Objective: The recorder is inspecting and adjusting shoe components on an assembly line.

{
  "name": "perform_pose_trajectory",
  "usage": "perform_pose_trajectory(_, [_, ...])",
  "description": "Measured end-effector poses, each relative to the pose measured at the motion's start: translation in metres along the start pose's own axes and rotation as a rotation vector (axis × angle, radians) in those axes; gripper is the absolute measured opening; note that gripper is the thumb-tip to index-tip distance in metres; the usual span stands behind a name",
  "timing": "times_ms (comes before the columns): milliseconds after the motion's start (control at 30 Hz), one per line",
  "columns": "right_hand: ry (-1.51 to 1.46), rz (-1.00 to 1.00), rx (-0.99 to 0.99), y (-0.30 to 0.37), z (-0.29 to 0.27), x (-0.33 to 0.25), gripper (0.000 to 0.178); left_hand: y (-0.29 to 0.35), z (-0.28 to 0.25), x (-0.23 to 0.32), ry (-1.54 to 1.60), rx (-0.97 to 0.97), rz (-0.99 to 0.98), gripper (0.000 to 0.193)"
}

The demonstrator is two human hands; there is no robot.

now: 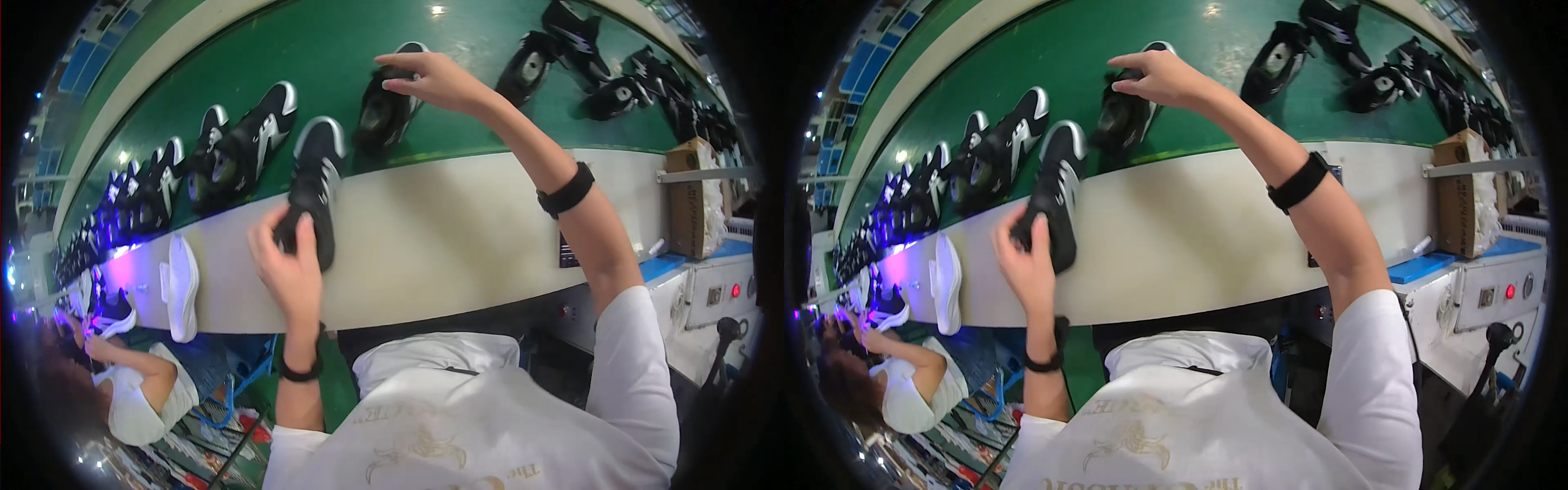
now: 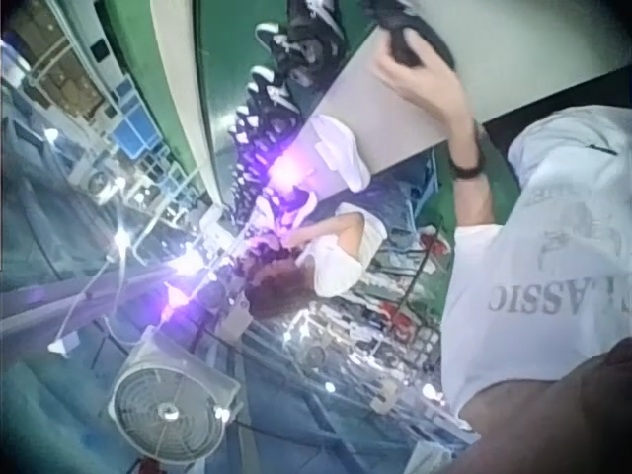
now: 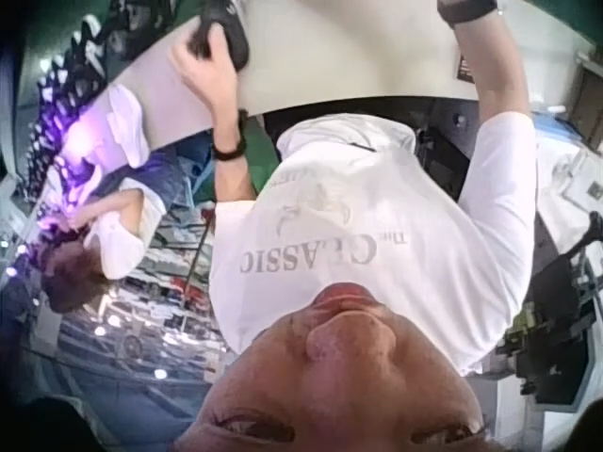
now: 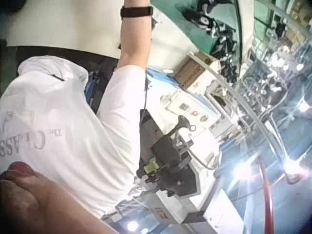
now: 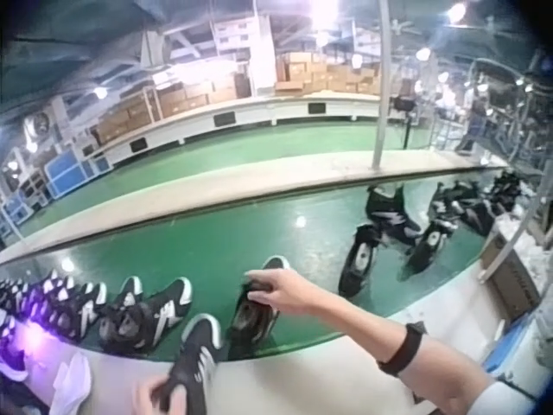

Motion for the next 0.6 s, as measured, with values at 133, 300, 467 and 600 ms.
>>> perform_pose_trajectory(133, [0.076,0.129,0.619,0.042,-0.084,0.022,0.035,-0.093,0.062,0.014,0.054,-0.026,0.222,0.031])
perform_pose_trajectory(300, [0.19,0.426,0.75,0.103,-0.131,0.072,0.053,-0.095,0.071,0.035,-0.011,0.058,0.352,0.032])
perform_pose_trajectory(467, [-0.269,0.701,0.551,0.081,-0.112,0.132,0.075,-0.013,0.035,0.043,0.037,-0.12,0.356,0.033])
perform_pose_trajectory(600, [-0.197,0.853,0.64,0.058,-0.106,0.125,0.073,0.029,0.003,0.041,0.104,-0.231,0.258,0.033])
Point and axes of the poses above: each hand's wrist, its own y-axis away from the middle knuckle, its own z-axis out of the palm, x = y × z, the point moved 3 cm from there along -y, towards the middle knuckle, and after that the axes turned 6 degrees about -y, right-handed, at the moved point
